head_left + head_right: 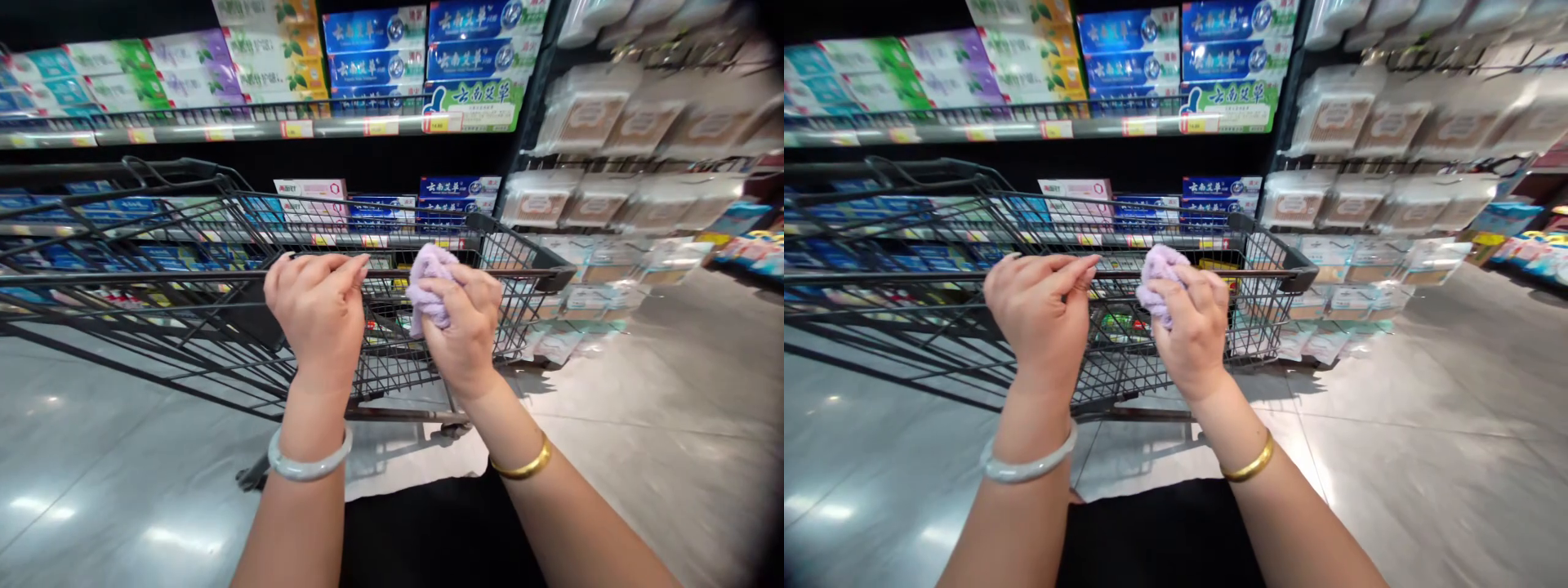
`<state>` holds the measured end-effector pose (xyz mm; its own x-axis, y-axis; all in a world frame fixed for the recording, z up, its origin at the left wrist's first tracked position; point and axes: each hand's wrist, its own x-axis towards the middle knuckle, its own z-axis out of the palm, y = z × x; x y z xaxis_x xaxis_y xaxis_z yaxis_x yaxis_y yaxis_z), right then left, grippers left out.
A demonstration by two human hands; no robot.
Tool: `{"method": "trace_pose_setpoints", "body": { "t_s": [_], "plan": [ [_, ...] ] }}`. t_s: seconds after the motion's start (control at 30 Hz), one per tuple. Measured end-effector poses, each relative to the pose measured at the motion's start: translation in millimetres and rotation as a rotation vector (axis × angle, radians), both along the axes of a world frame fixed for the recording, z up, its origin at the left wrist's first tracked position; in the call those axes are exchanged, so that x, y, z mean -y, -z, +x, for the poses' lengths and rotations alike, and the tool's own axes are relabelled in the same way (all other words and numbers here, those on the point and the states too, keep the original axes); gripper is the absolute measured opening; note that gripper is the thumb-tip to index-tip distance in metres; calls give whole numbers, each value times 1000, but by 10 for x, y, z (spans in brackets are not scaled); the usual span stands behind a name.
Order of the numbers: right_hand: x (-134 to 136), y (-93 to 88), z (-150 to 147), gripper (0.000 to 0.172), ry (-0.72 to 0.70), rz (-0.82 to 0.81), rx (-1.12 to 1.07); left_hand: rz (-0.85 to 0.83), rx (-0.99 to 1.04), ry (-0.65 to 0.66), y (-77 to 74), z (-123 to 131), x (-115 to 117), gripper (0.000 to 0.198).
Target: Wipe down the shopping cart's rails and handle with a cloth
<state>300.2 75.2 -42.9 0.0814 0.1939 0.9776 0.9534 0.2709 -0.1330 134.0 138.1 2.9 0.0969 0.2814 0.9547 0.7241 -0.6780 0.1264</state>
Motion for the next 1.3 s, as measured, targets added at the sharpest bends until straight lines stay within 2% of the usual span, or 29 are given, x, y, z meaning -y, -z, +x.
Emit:
{"method": "trace_pose_setpoints", "body": {
  "t_s": [0.13, 0.27, 0.33, 0.5, 0.7, 0.77, 0.93, 1.17, 1.3],
  "plan": [
    [14, 24, -16, 26, -99, -81, 157, -36, 10, -26, 8, -48, 14, 19],
    [12, 28, 112, 24, -15, 25, 32, -48, 44, -62, 33, -78, 17, 21],
    [14, 57, 126, 24, -16, 22, 0, -64, 47, -62, 44, -83, 8, 22],
    [37, 146, 70, 26, -130, -100, 233, -70, 50, -47, 55, -90, -11, 21],
    [32, 143, 246, 26, -18, 58, 49, -63, 63, -27, 59, -74, -4, 20],
    [12, 210, 173, 24, -52, 17, 72, -54, 68, -22, 63, -72, -7, 20],
    [-4, 374, -64, 25, -173, -195, 317, -61, 46, -24, 69, -94, -21, 19],
    [35, 270, 174, 17, -29, 2, 128, -79, 73, -6, 68, -88, -29, 17],
    [12, 402, 74, 21, -94, -115, 247, -78, 62, -13, 63, -93, -27, 18]
  ]
}}
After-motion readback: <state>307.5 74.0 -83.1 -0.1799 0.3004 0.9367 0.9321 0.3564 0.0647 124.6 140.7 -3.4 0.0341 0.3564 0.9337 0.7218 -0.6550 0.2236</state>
